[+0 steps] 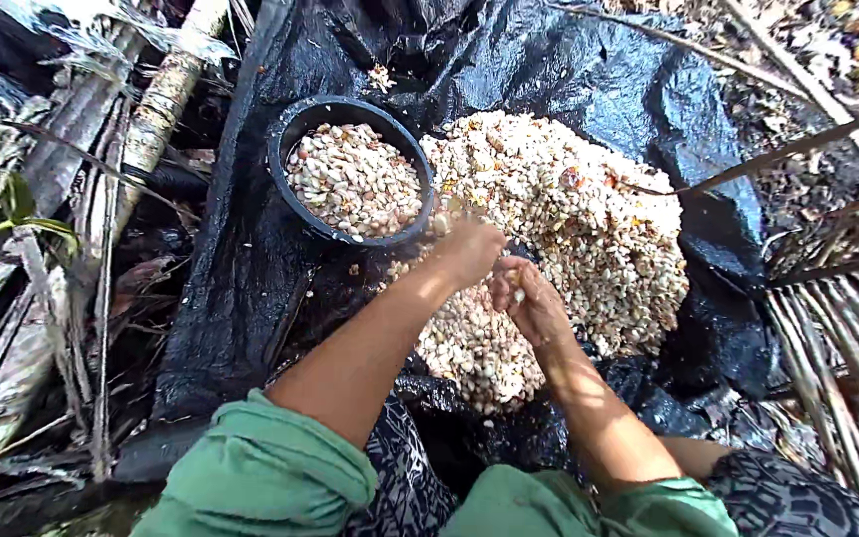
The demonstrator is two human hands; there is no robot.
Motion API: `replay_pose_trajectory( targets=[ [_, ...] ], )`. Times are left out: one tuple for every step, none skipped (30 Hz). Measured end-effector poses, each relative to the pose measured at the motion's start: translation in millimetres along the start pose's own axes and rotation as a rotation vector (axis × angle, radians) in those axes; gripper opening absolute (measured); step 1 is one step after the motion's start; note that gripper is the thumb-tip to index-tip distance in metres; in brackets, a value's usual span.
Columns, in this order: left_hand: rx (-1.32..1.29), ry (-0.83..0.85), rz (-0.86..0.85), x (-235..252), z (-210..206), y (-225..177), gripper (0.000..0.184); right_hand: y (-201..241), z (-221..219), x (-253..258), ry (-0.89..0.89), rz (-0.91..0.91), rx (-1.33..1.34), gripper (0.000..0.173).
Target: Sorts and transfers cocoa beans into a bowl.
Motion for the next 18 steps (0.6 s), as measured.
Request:
replay_pose_trajectory(
  targets=[
    [-0.019, 0.033, -0.026, -1, -2, -2, 0.030, 6, -7, 0, 0.031, 0.037, -0.014, 0.036],
    [-0.029, 0.076, -0.044, -3, -4, -4, 0.032, 12, -14, 1, 0.054, 0.067, -0.014, 0.034],
    [-0.030, 0.126, -0.054, -6, -5, -6, 0.034, 16, -21, 2, 0.069, 0.086, -0.006, 0.032],
    [-0.045, 0.150, -0.063, -9, -4, -8, 0.033, 19, -26, 3, 0.077, 0.096, 0.006, 0.030],
    [-0.076, 0.139, -0.077, -12, -1, -10, 0.032, 21, -31, 4, 0.075, 0.097, 0.027, 0.029],
    [-0.120, 0.119, -0.094, -14, 4, -12, 0.032, 24, -38, 6, 0.072, 0.096, 0.047, 0.027],
    [-0.167, 0.108, -0.101, -16, 11, -13, 0.032, 27, -46, 8, 0.077, 0.100, 0.062, 0.027],
    [-0.207, 0.088, -0.104, -19, 19, -15, 0.033, 30, -54, 10, 0.084, 0.110, 0.073, 0.026],
    [-0.243, 0.044, -0.112, -20, 27, -15, 0.031, 32, -62, 13, 0.094, 0.123, 0.091, 0.026],
    [-0.274, -0.012, -0.123, -20, 34, -14, 0.029, 35, -69, 16, 0.099, 0.136, 0.111, 0.027],
    [-0.317, -0.068, -0.131, -20, 40, -14, 0.027, 39, -74, 19, 0.109, 0.156, 0.121, 0.027],
    [-0.367, -0.116, -0.137, -20, 45, -15, 0.027, 45, -78, 23, 0.115, 0.181, 0.117, 0.026],
    [-0.400, -0.145, -0.135, -20, 49, -15, 0.030, 52, -82, 25, 0.111, 0.216, 0.089, 0.024],
    [-0.425, -0.172, -0.135, -21, 53, -16, 0.032, 60, -84, 26, 0.108, 0.262, 0.017, 0.023],
    [-0.441, -0.193, -0.131, -22, 56, -16, 0.033, 68, -85, 27, 0.099, 0.312, -0.094, 0.022],
    [-0.458, -0.223, -0.135, -24, 60, -17, 0.033, 78, -85, 28, 0.092, 0.369, -0.236, 0.024],
    [-0.464, -0.258, -0.142, -25, 63, -17, 0.031, 88, -85, 29, 0.088, 0.430, -0.386, 0.027],
    [-0.446, -0.290, -0.145, -26, 65, -17, 0.031, 98, -87, 28, 0.081, 0.487, -0.541, 0.029]
  ],
)
Point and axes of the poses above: each hand's wrist, its own x-axis towards the middle knuckle, its own z-axis out of the back of the hand, y = z × x, the point moved 7 cm from there along x, towards the middle knuckle, and after that the axes turned 14 degrees about -y, right-handed, at the moved point
